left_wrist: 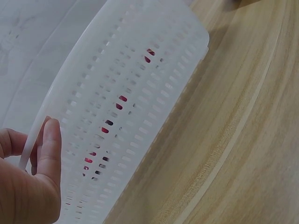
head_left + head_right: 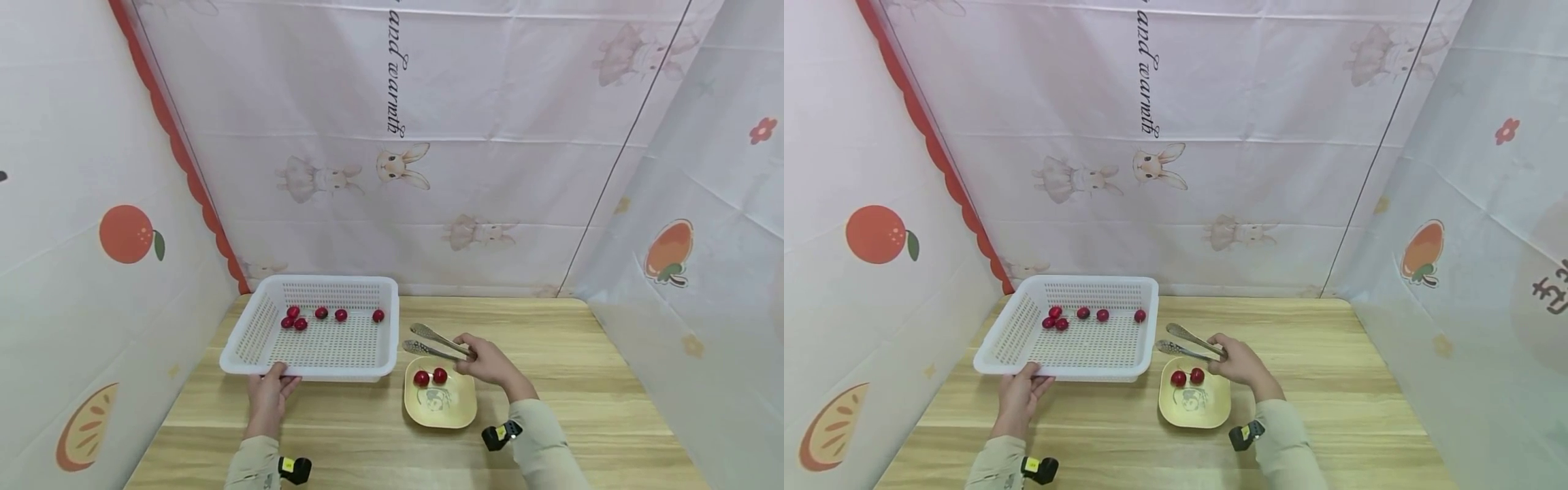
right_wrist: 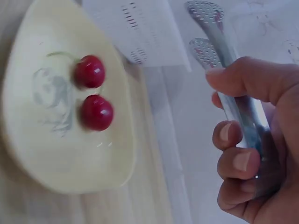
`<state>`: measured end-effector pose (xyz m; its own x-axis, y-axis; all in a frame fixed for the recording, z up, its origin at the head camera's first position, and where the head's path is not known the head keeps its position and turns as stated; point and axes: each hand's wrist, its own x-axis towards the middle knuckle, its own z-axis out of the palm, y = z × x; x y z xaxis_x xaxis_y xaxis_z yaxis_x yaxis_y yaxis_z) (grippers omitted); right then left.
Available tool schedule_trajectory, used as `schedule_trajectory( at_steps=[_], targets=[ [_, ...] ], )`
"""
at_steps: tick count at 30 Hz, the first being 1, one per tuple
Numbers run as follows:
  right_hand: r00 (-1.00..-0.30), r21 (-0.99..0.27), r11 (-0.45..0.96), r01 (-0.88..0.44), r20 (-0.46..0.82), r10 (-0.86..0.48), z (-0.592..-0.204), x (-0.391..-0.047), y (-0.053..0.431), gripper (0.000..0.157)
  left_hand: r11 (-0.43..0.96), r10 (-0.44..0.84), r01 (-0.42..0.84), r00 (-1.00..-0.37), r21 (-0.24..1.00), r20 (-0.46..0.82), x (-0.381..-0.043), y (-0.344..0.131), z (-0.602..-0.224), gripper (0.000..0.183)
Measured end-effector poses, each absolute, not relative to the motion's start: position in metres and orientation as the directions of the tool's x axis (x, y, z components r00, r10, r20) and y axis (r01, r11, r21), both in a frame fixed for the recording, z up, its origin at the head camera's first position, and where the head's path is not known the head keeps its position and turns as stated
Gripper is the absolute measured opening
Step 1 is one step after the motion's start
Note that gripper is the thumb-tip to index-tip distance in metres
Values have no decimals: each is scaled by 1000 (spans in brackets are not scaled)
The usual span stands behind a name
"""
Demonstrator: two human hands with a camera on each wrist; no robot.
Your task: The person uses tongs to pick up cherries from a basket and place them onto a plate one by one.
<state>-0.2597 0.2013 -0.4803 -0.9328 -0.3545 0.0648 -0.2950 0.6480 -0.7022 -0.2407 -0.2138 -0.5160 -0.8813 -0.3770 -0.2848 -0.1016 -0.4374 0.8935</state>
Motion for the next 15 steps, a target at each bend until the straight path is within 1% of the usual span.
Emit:
schedule_trajectory(
  at_steps=[7, 12, 15],
  targets=[
    [-934, -722, 623, -301, 91, -345, -462, -270, 190, 41, -424, -381, -110, -879, 899, -287, -241, -214, -512, 50],
    [-944, -735, 618, -279, 94, -315, -453, -277, 184, 44, -412, -374, -107, -885, 905, -276, -240, -214, -509, 51],
    [-948, -727, 630, -274, 91, -306, -449, -281, 181, 41, -412, -371, -108, -887, 905, -275, -240, -213, -507, 52]
  ],
)
